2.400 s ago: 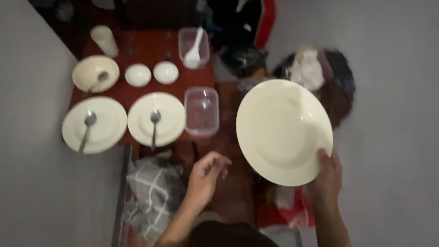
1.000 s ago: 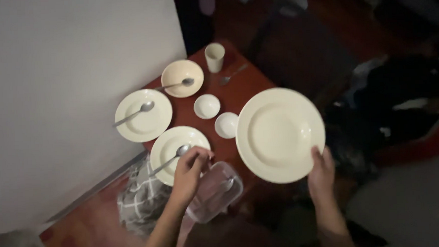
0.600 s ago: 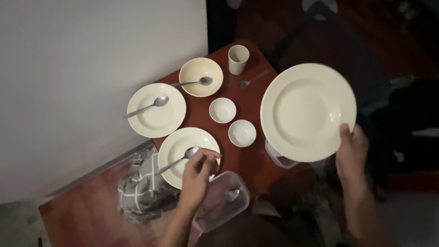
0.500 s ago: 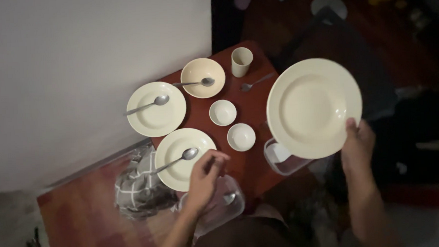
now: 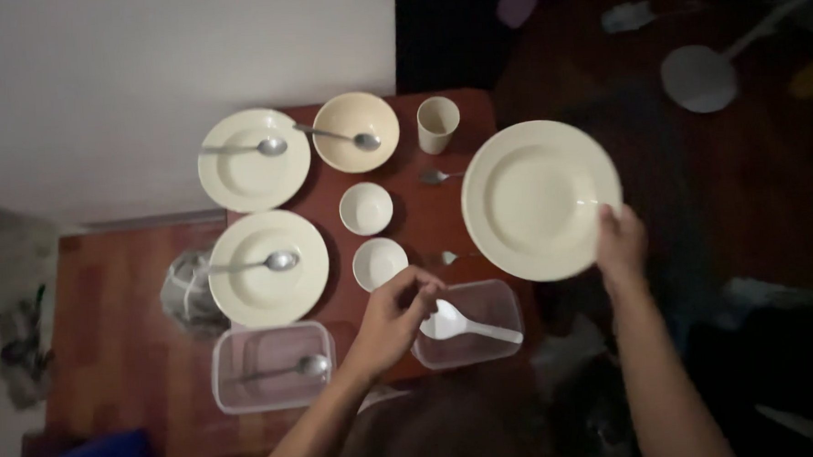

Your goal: Setting a dining table with plates, bowls, and cutlery from a dish rack.

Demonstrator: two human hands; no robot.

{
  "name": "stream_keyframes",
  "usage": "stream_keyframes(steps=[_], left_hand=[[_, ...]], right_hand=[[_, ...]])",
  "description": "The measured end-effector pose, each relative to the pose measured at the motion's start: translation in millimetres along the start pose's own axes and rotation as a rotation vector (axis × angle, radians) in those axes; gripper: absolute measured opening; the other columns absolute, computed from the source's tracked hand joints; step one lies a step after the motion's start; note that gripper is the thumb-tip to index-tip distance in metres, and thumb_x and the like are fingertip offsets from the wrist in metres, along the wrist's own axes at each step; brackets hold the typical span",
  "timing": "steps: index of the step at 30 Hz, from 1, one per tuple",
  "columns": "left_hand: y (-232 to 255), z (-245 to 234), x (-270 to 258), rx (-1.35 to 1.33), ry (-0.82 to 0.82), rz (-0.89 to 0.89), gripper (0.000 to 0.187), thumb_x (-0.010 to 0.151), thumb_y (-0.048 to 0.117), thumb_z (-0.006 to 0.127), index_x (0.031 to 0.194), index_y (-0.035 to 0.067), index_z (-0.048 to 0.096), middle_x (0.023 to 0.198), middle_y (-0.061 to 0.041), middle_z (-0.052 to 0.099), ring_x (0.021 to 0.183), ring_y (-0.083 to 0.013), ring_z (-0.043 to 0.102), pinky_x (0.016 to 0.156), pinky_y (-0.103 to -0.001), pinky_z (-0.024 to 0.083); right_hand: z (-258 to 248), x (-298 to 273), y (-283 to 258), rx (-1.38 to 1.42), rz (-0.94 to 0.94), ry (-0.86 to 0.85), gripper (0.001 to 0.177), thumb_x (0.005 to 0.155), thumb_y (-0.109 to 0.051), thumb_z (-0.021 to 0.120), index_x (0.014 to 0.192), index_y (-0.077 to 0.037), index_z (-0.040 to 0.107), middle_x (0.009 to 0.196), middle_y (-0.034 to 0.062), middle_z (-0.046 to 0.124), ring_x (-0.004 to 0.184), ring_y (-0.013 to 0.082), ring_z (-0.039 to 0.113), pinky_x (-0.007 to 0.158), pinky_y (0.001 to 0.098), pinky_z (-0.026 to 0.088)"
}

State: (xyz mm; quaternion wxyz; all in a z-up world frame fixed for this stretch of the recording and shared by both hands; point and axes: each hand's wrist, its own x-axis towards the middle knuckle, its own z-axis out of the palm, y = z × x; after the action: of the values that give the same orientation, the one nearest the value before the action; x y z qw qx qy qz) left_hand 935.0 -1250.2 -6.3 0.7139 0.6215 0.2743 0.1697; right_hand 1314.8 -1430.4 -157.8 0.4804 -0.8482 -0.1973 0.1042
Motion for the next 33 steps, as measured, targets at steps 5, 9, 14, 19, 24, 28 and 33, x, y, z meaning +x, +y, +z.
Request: stream_keyframes(steps=[5,9,14,19,24,28,33], left_hand=[[-14.6,27.8,4.1,0.087,0.074,-0.054,0.018,0.101,0.017,0.059,0.103,0.002,0.068,0.078,-0.001,0.065,0.073,-0.0084,0.059,0.067,-0.026,0.051],[-24.0,29.5,-6.3,0.122,0.18,-0.089,0.017,0.1,0.017,0.06,0.102,0.002,0.069,0.077,-0.002,0.066,0.071,-0.0084,0.06,0.065,-0.026,0.051],[-44.9,24.6,-26.7,0.048,0.297,-0.117,0.017,0.101,0.018,0.06,0.101,0.003,0.069,0.079,-0.001,0.066,0.072,-0.0078,0.06,0.066,-0.026,0.052],[-52.7,29.9,-32.5,-0.007,0.347,-0.143,0.017,0.101,0.018,0.06,0.1,0.003,0.069,0.081,0.0,0.066,0.072,-0.0069,0.06,0.066,-0.026,0.052],[-54.1,33.6,-32.2,-0.003,0.373,-0.167,0.018,0.101,0.017,0.059,0.1,0.002,0.068,0.079,0.0,0.064,0.071,-0.0067,0.058,0.065,-0.025,0.051],[-63.3,32.6,-28.8,-0.006,0.393,-0.169,0.017,0.101,0.016,0.059,0.1,0.002,0.068,0.079,0.0,0.064,0.071,-0.007,0.058,0.065,-0.025,0.05],[-71.7,31.7,-23.3,-0.026,0.415,-0.187,0.016,0.101,0.015,0.059,0.101,0.002,0.067,0.081,0.0,0.065,0.074,-0.0072,0.06,0.066,-0.025,0.051]], right_hand=[[60.1,27.7,18.5,-0.231,-0.001,-0.141,0.041,0.105,-0.036,0.058,0.112,0.004,0.066,0.101,0.0224,0.071,0.093,0.037,0.069,0.081,0.0487,0.053],[108.9,51.6,63.8,-0.304,0.017,-0.225,0.04,0.104,-0.035,0.059,0.113,0.003,0.068,0.104,0.0242,0.072,0.098,0.0406,0.069,0.085,0.0487,0.053],[135.1,53.2,63.7,-0.266,0.156,-0.301,0.04,0.105,-0.035,0.054,0.116,0.001,0.067,0.107,0.0217,0.072,0.098,0.0373,0.07,0.084,0.0485,0.053],[150.5,61.3,88.0,-0.333,0.066,-0.297,0.038,0.104,-0.033,0.056,0.118,0.0,0.067,0.108,0.0223,0.072,0.099,0.0387,0.069,0.086,0.0487,0.053],[157.0,62.8,83.6,-0.362,0.136,-0.342,0.04,0.105,-0.037,0.058,0.116,0.0,0.068,0.107,0.0222,0.072,0.099,0.0379,0.07,0.086,0.048,0.054],[157.5,61.2,75.4,-0.34,0.192,-0.353,0.039,0.105,-0.036,0.056,0.116,0.0,0.066,0.105,0.0203,0.072,0.096,0.0369,0.071,0.084,0.0481,0.054],[163.1,64.7,85.3,-0.293,0.136,-0.395,0.038,0.106,-0.035,0.056,0.114,0.001,0.068,0.103,0.0204,0.074,0.094,0.0366,0.072,0.084,0.0474,0.054]])
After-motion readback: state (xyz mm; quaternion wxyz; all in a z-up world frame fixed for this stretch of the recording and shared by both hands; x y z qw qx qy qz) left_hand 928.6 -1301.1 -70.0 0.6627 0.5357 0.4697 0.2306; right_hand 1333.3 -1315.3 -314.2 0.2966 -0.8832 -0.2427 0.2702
